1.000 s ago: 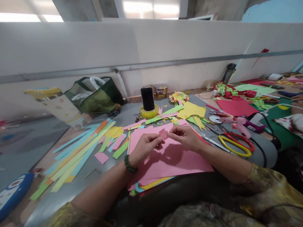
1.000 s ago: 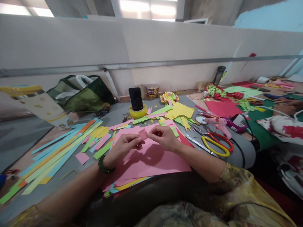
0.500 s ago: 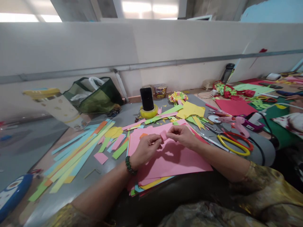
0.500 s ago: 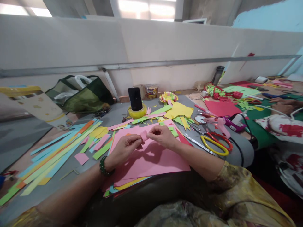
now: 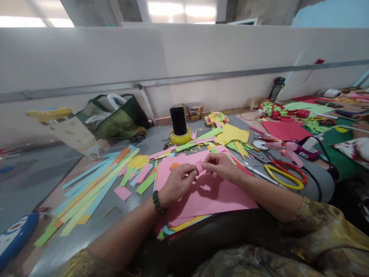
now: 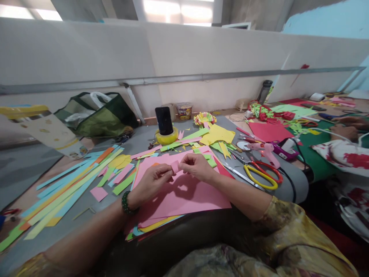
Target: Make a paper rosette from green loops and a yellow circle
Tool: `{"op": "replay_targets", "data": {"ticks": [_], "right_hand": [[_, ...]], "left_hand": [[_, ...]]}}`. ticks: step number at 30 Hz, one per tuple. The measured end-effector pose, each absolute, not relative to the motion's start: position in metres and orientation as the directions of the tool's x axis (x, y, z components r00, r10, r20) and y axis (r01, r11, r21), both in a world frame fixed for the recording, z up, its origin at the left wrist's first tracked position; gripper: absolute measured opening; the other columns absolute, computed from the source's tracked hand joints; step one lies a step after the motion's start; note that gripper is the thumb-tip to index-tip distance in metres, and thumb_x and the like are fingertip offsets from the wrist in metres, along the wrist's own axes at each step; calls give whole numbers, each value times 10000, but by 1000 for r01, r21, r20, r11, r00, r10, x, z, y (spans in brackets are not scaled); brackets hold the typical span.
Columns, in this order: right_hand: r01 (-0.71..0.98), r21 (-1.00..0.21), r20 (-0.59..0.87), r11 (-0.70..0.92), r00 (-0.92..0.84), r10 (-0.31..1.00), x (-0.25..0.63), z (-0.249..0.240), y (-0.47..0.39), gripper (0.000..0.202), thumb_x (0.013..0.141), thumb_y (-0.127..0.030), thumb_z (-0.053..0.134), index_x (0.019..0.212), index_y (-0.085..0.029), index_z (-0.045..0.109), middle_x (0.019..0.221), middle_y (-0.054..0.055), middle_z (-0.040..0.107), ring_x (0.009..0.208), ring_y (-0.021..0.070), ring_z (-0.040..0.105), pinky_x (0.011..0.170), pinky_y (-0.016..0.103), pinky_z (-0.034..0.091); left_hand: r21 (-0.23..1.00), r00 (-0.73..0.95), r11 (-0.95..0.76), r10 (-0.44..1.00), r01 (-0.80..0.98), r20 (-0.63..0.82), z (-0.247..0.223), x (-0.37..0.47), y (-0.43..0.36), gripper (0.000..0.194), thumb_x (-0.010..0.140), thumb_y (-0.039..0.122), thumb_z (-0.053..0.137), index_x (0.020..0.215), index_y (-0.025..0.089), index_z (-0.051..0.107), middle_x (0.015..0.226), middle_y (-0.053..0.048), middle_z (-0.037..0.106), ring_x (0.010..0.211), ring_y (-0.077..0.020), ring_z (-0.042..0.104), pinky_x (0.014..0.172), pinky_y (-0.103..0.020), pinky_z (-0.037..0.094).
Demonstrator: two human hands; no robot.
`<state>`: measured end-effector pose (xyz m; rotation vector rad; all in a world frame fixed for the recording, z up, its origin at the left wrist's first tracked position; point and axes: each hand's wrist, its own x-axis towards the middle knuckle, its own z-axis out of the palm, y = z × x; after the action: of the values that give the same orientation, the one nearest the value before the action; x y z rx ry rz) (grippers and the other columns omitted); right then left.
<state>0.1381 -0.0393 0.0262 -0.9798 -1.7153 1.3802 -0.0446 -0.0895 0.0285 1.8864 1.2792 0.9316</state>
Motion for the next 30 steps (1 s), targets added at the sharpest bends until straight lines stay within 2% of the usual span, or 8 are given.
{"op": "replay_targets", "data": {"ticks": [6,10,13,15,21,26,30], "right_hand": [[107,-972,147,211,-424,894,139,22,-38,278,657,-424,750,621,-192,601,556,-29,567,507,92,471,493,237,387],[77,-949,248,304,-410,877,139,20,-39,270,683,-416,742,612,-197,601,565,-29,560,503,86,439,486,240,380],[86,-920,315,383,-420,851,138,18,-41,277,729,-425,728,620,-201,608,593,-13,596,520,95,471,500,247,407],[109,-896,346,430,-435,831,137,16,-44,270,766,-424,710,638,-203,620,624,6,635,548,110,519,516,253,432],[154,-832,417,533,-460,784,137,13,-49,234,833,-391,658,692,-207,626,656,23,660,560,120,548,523,261,453],[115,-818,467,564,-441,767,137,16,-49,169,760,-295,734,788,-214,588,760,-5,622,644,116,568,586,255,483],[39,-823,489,567,-459,741,136,15,-49,142,769,-244,689,790,-221,550,736,-22,578,635,111,557,581,251,476]], "left_hand": [[852,261,-301,944,429,202,24,-44,-89,205,817,271,499,650,193,588,671,-15,650,638,-150,611,621,-252,495],[947,228,-160,969,279,96,28,-44,-89,140,753,321,598,721,187,621,701,-10,646,665,-154,613,629,-259,509],[988,159,-33,987,148,9,32,-44,-90,242,724,409,672,802,183,641,792,-21,650,723,-157,608,625,-252,505],[992,120,-20,993,121,6,32,-44,-89,297,702,456,710,784,181,634,771,-11,634,697,-141,578,612,-242,488],[979,145,-110,986,173,85,24,-48,-83,286,730,453,699,715,175,634,699,-9,631,665,-133,564,626,-246,481],[924,171,-233,967,303,188,21,-50,-81,199,744,382,651,718,185,658,756,-32,660,697,-151,606,614,-248,504],[888,194,-294,952,354,238,19,-44,-84,154,739,343,630,710,193,637,809,-40,662,692,-144,608,576,-233,516]]}}
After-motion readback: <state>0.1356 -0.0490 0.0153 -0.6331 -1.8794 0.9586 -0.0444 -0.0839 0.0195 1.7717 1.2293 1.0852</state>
